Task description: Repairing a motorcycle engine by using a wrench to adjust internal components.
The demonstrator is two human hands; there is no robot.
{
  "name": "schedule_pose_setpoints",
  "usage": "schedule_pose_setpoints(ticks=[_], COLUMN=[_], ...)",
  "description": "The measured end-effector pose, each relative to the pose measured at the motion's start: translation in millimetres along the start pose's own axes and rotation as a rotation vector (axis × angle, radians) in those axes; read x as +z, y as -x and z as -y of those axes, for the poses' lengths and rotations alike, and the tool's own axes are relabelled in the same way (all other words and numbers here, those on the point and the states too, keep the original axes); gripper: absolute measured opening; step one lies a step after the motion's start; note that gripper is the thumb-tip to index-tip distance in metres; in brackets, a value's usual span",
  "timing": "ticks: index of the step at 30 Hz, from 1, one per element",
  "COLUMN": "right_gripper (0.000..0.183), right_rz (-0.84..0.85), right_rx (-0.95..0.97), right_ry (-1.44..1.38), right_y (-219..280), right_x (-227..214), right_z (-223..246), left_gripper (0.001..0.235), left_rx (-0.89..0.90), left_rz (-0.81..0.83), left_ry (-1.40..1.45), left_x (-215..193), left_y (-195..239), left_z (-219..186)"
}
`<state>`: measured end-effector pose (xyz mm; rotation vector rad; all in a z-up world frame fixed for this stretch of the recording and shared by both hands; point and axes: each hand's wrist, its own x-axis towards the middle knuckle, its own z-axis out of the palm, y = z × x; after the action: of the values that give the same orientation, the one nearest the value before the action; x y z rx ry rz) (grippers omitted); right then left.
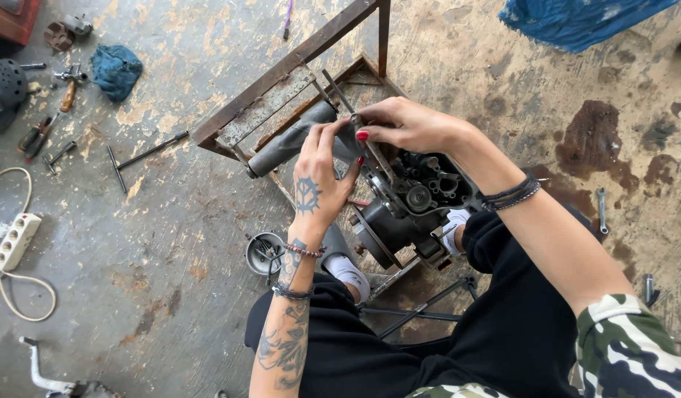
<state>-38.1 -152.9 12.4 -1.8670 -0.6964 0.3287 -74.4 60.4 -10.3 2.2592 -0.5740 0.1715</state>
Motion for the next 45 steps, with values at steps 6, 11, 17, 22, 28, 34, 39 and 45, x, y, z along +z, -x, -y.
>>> schedule_pose_setpoints(ticks=[6,11,17,22,28,34,39,45], right_gripper=[0.020,0.018,0.018,0.015,0.012,0.018,0.020,0.018], right_rz=[0.016,-0.055,-0.086,-0.163,-0.350,-0.428,-0.510,-0.460], right_rx=[-0.011,0.129,0.140,0.177,0.302,0.176,0.057,-0.078], right_ry=[0.066,0.018,-0.055,-0.016,-0.261,-0.236,-0.088,0.082], right_y=[-3.9,8.1,7.7,15.2,52.3,74.0,71.6,55.5], right_x=[9.6,1.3,4.7,0.7,-5.4,-3.3,-9.2,1.0], right_z=[-6.3,-21.1,-37.0,-13.6,-14.1,2.9,-11.0,-13.1], left_gripper=[0.064,0.065,0.068,0.068,0.071,0.070,0.071,0.070], left_rx=[-0.015,-0.006,-0.006,0.001,-0.003,0.016,0.009,-0.005], left_rz=[0.025,0.022,0.037,0.065,0.073,0.067,0.044,0.052], left_ry=[-0.021,-0.020,-0.037,-0.016,-0.026,-0.075,-0.093,-0.094], left_x=[-0.8,-3.9,-3.7,-3.9,-1.2,-4.6,0.9,-0.6], left_y=[-1.2,0.1,0.4,1.1,1.0,1.4,2.1,-2.1], left_z=[2.1,-3.3,-4.0,3.1,6.9,-2.0,0.1,-2.1])
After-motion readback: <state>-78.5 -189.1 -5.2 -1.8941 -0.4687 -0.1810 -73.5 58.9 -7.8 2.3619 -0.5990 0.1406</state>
